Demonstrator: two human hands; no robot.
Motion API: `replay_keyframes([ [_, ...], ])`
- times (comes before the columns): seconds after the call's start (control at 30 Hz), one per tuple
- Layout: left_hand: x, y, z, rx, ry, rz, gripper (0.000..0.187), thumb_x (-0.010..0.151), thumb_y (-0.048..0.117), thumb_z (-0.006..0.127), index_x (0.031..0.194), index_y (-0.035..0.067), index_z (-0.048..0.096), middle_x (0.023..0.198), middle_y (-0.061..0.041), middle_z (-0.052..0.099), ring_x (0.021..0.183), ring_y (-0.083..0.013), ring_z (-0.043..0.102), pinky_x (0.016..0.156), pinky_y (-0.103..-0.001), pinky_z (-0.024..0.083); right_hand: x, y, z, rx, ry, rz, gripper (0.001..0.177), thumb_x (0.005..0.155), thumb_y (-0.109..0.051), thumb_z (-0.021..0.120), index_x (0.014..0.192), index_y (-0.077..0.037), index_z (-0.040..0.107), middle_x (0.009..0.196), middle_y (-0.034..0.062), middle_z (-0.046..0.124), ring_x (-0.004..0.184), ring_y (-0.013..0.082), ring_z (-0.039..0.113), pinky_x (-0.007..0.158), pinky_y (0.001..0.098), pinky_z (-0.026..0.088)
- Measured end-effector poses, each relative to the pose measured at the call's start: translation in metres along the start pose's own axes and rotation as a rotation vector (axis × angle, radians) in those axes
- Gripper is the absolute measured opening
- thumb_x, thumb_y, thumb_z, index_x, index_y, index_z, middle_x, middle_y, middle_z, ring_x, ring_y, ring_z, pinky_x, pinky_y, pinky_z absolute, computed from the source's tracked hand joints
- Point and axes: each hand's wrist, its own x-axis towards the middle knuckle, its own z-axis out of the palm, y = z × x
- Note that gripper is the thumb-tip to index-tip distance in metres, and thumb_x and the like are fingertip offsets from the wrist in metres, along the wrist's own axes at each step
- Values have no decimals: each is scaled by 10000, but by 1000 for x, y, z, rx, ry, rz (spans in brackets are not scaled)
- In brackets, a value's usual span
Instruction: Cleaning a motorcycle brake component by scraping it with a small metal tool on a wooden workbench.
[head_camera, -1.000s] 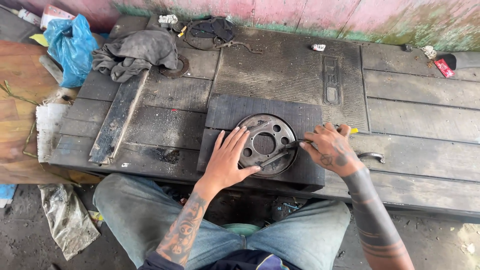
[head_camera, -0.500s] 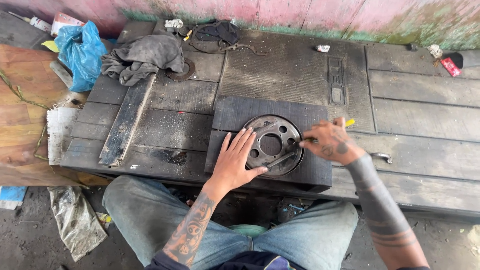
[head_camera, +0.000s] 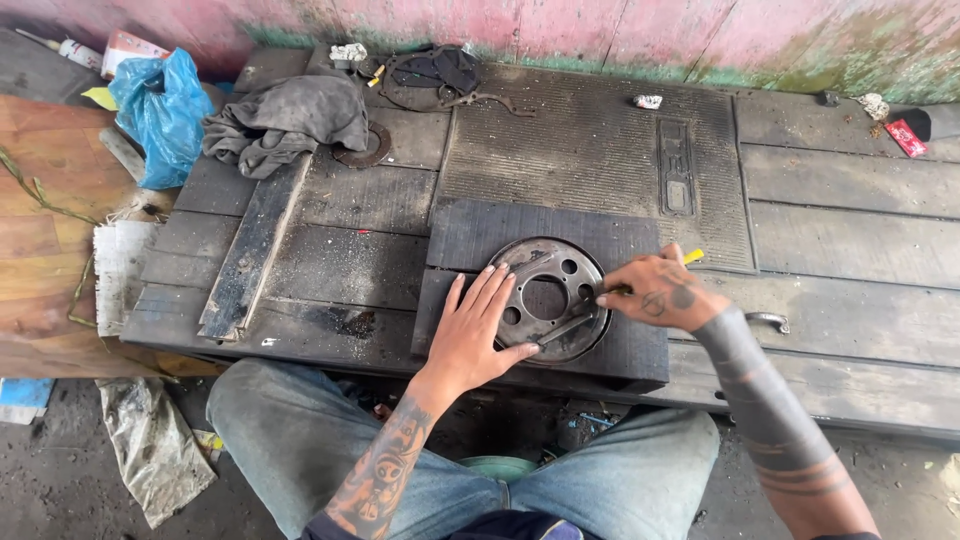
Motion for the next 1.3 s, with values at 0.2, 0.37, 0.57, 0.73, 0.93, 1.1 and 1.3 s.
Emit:
replay_keyframes([
  [0.2,0,1,-3,2,3,4,989,838,643,670,1546,31,349,1642,-150,311,1542,-269,233,1272,-526,69,0,5,-6,63,-110,25,271,977,-493,561,1089,-368,773,830,-44,804,962,166,727,1081,398,320],
  [0.37,0,1,1,8,22,6,988,843,652,666,1550,38,349,1648,-139,304,1543,-263,232,1271,-522,69,-1,-16,-7,0,-132,-2,264,998,-464,538,1146,-423,752,819,-68,785,920,141,713,1044,401,320],
  [0.57,0,0,-1,3,2,-7,986,847,653,653,1556,46,336,1656,-130,286,1548,-257,216,1272,-527,62,2,-16,-7,29,-163,-7,315,984,-525,525,1190,-425,741,924,-58,814,977,156,734,1045,375,346],
  [0.73,1,1,-4,12,-16,5,993,848,663,647,1555,40,332,1655,-140,281,1546,-267,215,1267,-535,69,-6,-2,-16,75,-182,8,358,988,-542,521,1214,-385,749,989,-15,818,1010,192,741,1050,405,371],
  [0.93,3,2,-5,13,-22,7,1006,846,664,643,1562,39,313,1659,-143,269,1545,-270,214,1267,-543,67,-28,29,-10,33,94,168,320,965,-535,537,977,-271,716,861,24,803,993,235,756,1021,359,396],
  [1.1,1,5,-6,35,-4,10,999,846,670,641,1557,41,330,1642,-149,303,1535,-275,241,1264,-542,81,-49,23,23,404,252,340,313,997,-467,561,1204,-249,646,898,149,781,962,370,739,909,497,550],
  [1.3,0,1,1,56,41,21,1009,841,700,628,1547,38,345,1629,-153,325,1522,-279,265,1253,-544,113,-44,10,51,212,403,356,248,987,-452,583,1074,-223,620,884,102,753,919,370,743,841,484,576],
])
